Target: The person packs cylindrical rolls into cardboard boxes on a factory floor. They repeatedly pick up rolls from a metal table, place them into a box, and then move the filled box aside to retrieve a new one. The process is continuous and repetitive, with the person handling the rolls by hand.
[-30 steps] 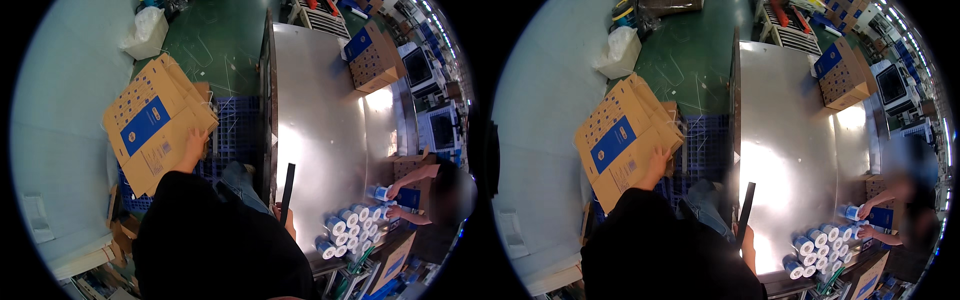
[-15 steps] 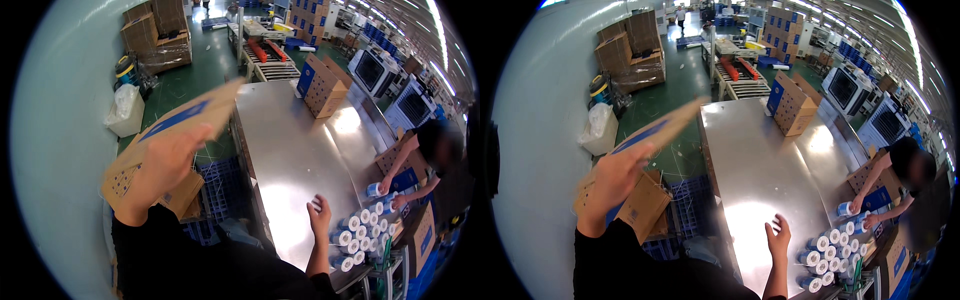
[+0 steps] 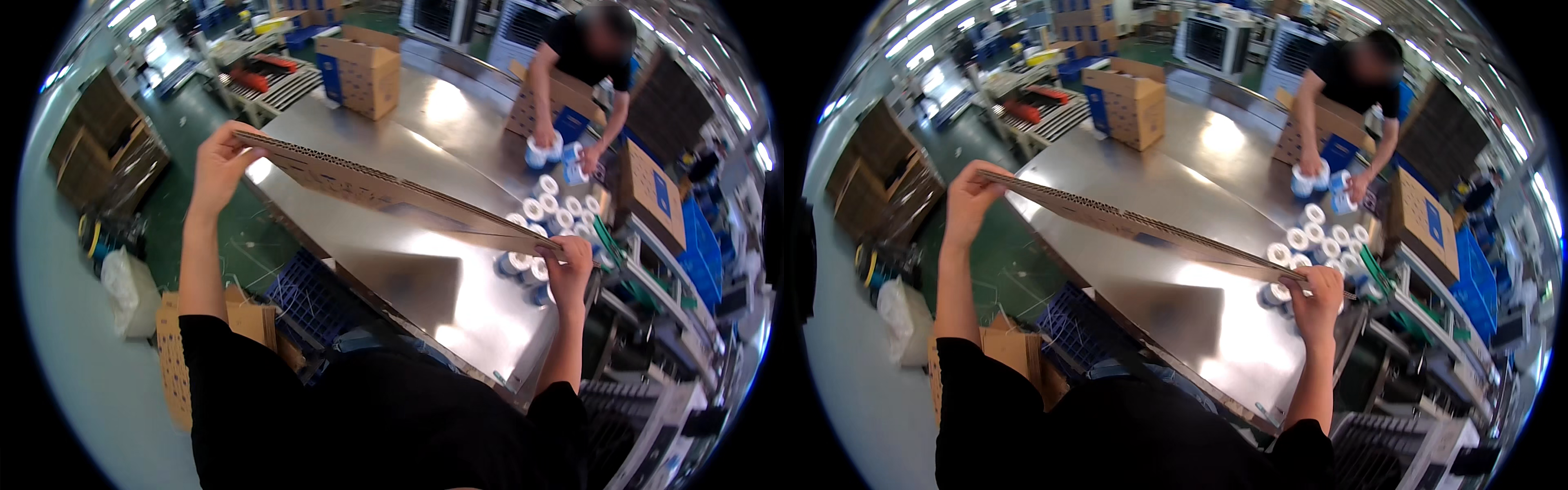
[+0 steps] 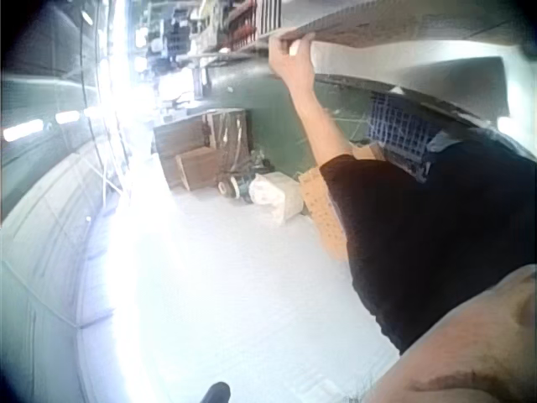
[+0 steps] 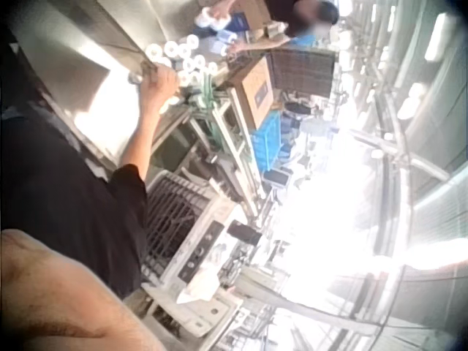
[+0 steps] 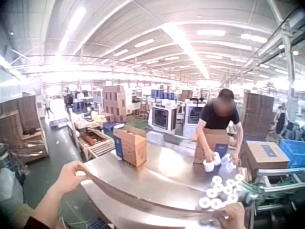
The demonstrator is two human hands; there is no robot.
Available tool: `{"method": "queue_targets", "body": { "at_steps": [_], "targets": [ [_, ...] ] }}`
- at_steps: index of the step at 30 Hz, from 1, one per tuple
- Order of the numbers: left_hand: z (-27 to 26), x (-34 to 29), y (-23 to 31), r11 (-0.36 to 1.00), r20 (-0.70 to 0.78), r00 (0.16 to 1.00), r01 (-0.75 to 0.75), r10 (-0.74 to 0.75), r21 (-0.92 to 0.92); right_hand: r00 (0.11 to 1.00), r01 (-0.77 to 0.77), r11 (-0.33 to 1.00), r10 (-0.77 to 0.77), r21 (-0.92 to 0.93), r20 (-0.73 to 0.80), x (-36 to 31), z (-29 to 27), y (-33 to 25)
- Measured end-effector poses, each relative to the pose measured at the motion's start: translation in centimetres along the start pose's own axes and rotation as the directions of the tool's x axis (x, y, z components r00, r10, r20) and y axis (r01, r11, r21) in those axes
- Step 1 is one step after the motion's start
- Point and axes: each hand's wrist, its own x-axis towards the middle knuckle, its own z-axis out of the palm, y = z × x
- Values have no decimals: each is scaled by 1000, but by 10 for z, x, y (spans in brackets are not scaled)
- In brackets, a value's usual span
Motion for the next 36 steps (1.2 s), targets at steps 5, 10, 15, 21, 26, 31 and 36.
{"method": "queue_targets", "body": {
  "at_steps": [5,10,15,21,26,31,36],
  "targets": [
    [114,20,-80,605,409,882,-461,232,649,964,-110,964,163,-241,212,-43,12,23],
    [175,47,-144,580,581,805,-530,116,619,972,-139,876,210,-461,107,-62,19,-1],
    [199,108,-134,704,666,701,-338,-255,625,991,-110,944,129,-312,40,-91,17,-15],
    [187,140,-102,332,642,471,-584,-605,741,981,-195,981,195,6,-12,-107,0,-34],
    [217,112,-75,323,679,645,-598,-350,734,887,79,892,-267,446,378,-70,16,-22],
    [253,43,-89,652,735,-80,-534,-673,538,461,-61,991,132,-118,877,-107,107,38],
    [240,8,-53,790,937,-5,-540,-350,292,839,-290,929,130,232,528,-119,76,61]
  ]
}}
